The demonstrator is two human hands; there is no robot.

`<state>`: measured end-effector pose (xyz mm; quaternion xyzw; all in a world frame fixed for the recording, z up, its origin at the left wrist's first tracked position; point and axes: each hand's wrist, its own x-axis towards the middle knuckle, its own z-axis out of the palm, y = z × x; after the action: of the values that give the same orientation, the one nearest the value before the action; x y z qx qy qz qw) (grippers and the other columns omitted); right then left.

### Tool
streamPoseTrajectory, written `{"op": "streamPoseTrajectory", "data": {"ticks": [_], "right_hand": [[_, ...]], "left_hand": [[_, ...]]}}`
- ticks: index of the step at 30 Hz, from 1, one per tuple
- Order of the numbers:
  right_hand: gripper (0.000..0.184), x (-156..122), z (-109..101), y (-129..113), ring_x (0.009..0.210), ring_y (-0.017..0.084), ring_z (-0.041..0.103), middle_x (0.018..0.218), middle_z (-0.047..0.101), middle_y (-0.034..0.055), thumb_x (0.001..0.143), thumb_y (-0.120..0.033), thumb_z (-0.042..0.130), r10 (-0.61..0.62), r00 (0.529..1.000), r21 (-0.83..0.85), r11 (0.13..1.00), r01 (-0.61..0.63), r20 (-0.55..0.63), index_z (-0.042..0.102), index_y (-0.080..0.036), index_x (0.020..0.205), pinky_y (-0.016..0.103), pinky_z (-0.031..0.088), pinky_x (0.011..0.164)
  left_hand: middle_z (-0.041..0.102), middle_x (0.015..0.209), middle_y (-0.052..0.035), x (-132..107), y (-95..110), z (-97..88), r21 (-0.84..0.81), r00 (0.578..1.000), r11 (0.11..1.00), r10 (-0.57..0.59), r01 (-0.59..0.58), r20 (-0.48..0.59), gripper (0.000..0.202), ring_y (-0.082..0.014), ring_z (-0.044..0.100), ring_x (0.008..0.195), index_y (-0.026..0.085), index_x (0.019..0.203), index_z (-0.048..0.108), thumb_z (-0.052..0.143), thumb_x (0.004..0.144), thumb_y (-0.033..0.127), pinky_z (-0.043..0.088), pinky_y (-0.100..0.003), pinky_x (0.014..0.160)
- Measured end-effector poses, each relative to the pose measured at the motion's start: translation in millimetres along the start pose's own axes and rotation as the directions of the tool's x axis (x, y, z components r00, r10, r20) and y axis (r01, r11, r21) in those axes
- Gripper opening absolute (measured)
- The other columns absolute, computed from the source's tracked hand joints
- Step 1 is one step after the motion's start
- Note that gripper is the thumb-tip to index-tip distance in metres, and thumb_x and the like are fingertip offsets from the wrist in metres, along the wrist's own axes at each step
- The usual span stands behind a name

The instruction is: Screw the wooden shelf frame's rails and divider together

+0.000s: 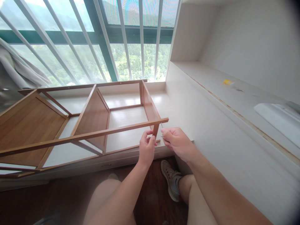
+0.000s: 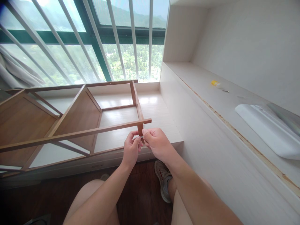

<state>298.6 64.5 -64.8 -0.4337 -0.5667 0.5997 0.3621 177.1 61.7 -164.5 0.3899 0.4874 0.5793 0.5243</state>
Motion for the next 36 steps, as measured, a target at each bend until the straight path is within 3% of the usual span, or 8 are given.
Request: {"op": "streamPoseTrajectory", "data": {"ticks": [7,13,16,22,26,36], "right_hand": [[0.049,0,-10,-1,0.046,0.007,0.027,0.048,0.037,-0.0030,0.092,-0.047,0.043,-0.066,0.997,-0.320,0.946,0.049,-0.044,0.045,-0.016,0.055,0.023,0.022,0.047],[0.043,-3,-2,-6,0.048,0.009,0.027,0.048,0.039,-0.0005,0.090,-0.036,0.045,-0.246,0.951,-0.750,0.661,0.022,-0.189,0.046,-0.016,0.052,0.026,0.016,0.049],[0.042,-4,0,-11,0.049,0.009,0.027,0.049,0.040,0.0004,0.089,-0.034,0.045,-0.235,0.953,-0.809,0.587,-0.016,-0.189,0.047,-0.016,0.052,0.026,0.016,0.050],[0.042,-5,0,-24,0.047,0.009,0.025,0.049,0.040,0.0008,0.089,-0.034,0.045,-0.207,0.956,-0.840,0.539,-0.068,-0.210,0.045,-0.016,0.051,0.027,0.016,0.050],[0.043,-5,2,-24,0.047,0.009,0.027,0.049,0.039,0.0003,0.090,-0.036,0.043,-0.208,0.953,-0.812,0.581,-0.060,-0.219,0.043,-0.016,0.052,0.027,0.016,0.049],[0.052,-2,2,-3,0.051,0.008,0.035,0.053,0.039,-0.0016,0.094,-0.053,0.037,-0.135,0.965,-0.508,0.861,0.003,-0.224,0.039,-0.016,0.058,0.023,0.026,0.052]], "left_hand": [[0.049,0.057,0.0048,0,1,1.3,-0.003,1.000,1.000,0.005,-0.005,-0.012,0.028,-0.0044,0.040,0.046,0.017,0.105,0.056,0.056,0.084,0.036,0.033,-0.016,0.046],[0.050,0.058,0.0043,-1,2,1.6,-0.010,1.000,1.000,-0.004,0.004,-0.014,0.028,-0.0049,0.040,0.048,0.018,0.106,0.056,0.056,0.084,0.036,0.033,-0.015,0.046],[0.050,0.058,0.0044,-1,1,1.7,-0.014,1.000,1.000,-0.010,0.010,-0.016,0.029,-0.0048,0.040,0.049,0.018,0.106,0.055,0.056,0.084,0.036,0.033,-0.015,0.046],[0.050,0.058,0.0042,-2,3,1.4,-0.004,1.000,1.000,-0.018,0.018,-0.012,0.029,-0.0044,0.039,0.047,0.017,0.106,0.056,0.055,0.084,0.036,0.033,-0.016,0.046],[0.050,0.059,0.0042,-2,4,1.3,-0.003,1.000,1.000,-0.022,0.022,-0.008,0.028,-0.0042,0.040,0.048,0.017,0.106,0.056,0.055,0.084,0.034,0.034,-0.015,0.047],[0.049,0.058,0.0047,-1,4,0.9,-0.006,1.000,1.000,-0.022,0.022,-0.005,0.029,-0.0040,0.039,0.047,0.017,0.108,0.056,0.055,0.084,0.034,0.034,-0.015,0.048]]}}
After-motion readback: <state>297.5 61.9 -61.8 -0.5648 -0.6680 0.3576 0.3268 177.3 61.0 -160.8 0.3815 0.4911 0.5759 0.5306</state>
